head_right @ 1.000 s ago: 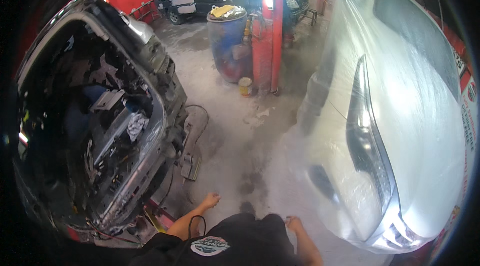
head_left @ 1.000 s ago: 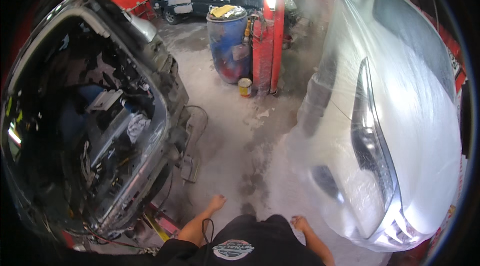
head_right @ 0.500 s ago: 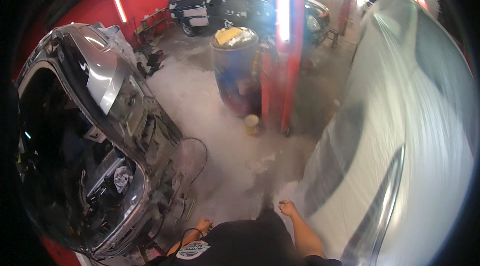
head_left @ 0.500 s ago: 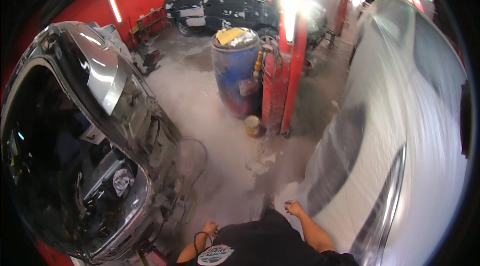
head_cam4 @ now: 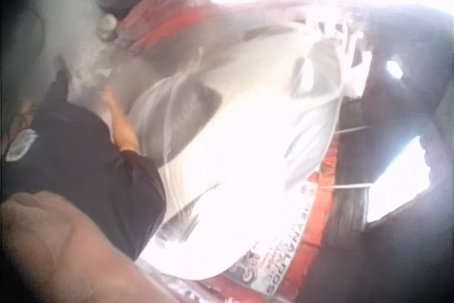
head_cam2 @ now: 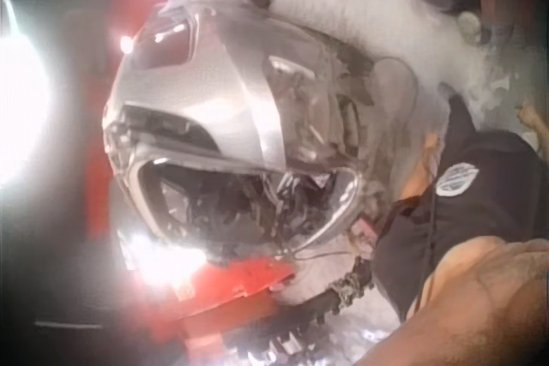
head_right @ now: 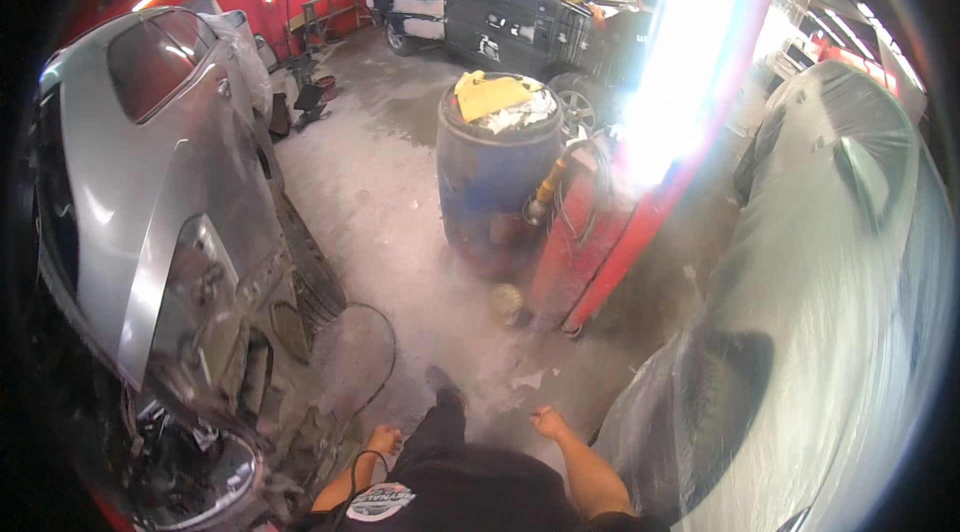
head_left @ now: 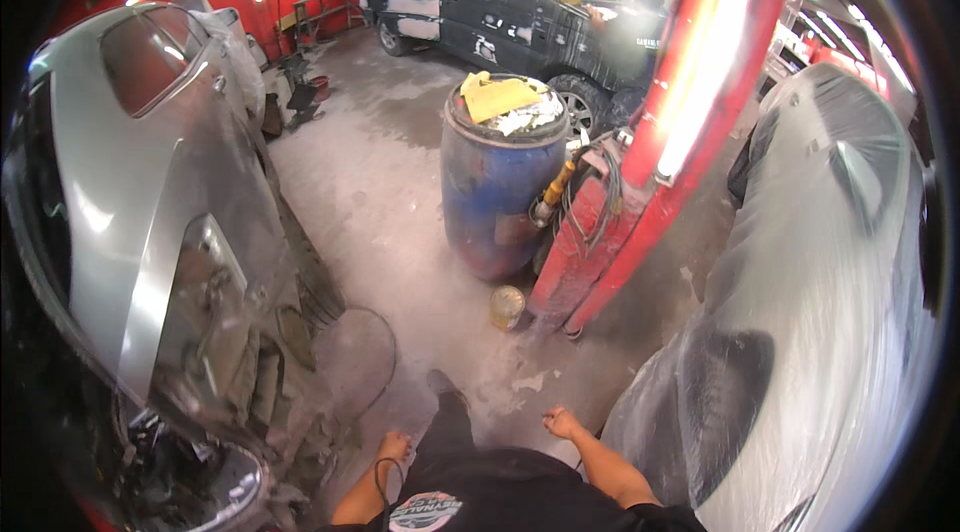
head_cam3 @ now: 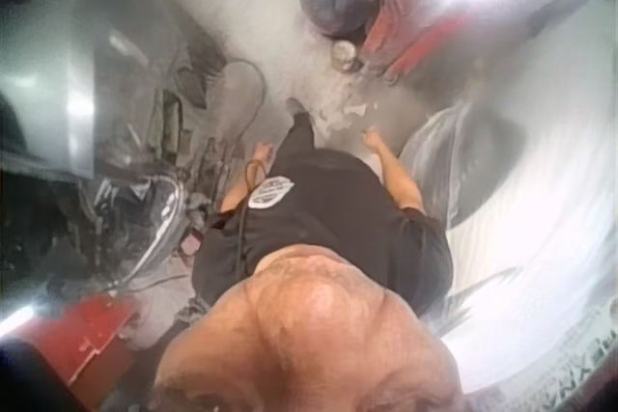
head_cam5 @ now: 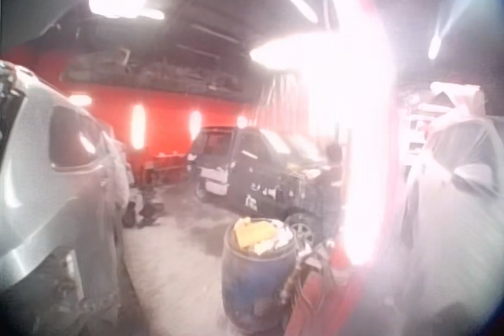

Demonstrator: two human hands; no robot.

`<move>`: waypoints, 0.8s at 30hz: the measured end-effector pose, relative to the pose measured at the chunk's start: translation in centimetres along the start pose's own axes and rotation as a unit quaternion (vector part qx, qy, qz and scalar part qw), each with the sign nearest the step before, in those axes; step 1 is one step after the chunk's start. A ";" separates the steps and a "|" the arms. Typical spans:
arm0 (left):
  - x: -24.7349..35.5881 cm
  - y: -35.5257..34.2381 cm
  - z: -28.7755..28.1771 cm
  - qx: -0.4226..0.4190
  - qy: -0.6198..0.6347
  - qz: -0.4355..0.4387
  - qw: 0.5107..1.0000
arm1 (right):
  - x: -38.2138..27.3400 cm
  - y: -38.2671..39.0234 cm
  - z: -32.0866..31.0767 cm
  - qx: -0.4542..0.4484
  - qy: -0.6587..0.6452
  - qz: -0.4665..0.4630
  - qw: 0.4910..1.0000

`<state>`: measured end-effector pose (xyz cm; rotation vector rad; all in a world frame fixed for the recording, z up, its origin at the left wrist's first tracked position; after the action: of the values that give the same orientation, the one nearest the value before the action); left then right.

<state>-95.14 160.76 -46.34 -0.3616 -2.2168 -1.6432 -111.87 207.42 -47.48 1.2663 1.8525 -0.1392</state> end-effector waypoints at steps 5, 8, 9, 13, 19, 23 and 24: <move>13.0 -8.6 -4.5 0.011 0.019 0.033 0.999 | -3.1 -8.0 -2.1 -0.192 0.039 0.125 0.973; 22.0 -13.7 -7.4 0.009 -0.017 0.105 0.994 | -2.6 -15.4 -5.3 -0.046 0.114 -0.007 0.992; 24.3 -14.1 -8.4 0.018 -0.015 0.108 0.994 | -4.1 -18.2 -6.8 -0.045 0.138 -0.029 0.989; 33.6 -16.2 -12.4 0.047 0.011 0.140 0.989 | -12.9 -29.2 -12.2 -0.020 0.101 -0.044 0.994; 36.3 -23.8 -15.4 0.038 0.009 0.136 0.990 | -18.5 -45.2 -12.9 -0.062 0.095 -0.119 0.986; 37.8 -22.3 -18.1 0.051 -0.031 0.053 0.997 | -21.2 -57.4 -14.0 -0.112 0.139 -0.165 0.970; 37.4 -22.2 -19.3 0.068 -0.064 0.123 0.988 | -23.6 -60.8 -14.2 -0.139 0.157 -0.181 0.961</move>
<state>-135.50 135.59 -44.50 -0.6907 -2.2566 -1.3670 -166.39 169.11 -43.84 0.7797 2.2747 0.1324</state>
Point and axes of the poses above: each hand's wrist, its own y-axis away from the middle knuckle, its own z-axis out of the palm, x = y × z, the point moved 2 cm from there along -y, towards the middle knuckle, and after that the axes turned 11 degrees about -z, right-handed, at the moved point
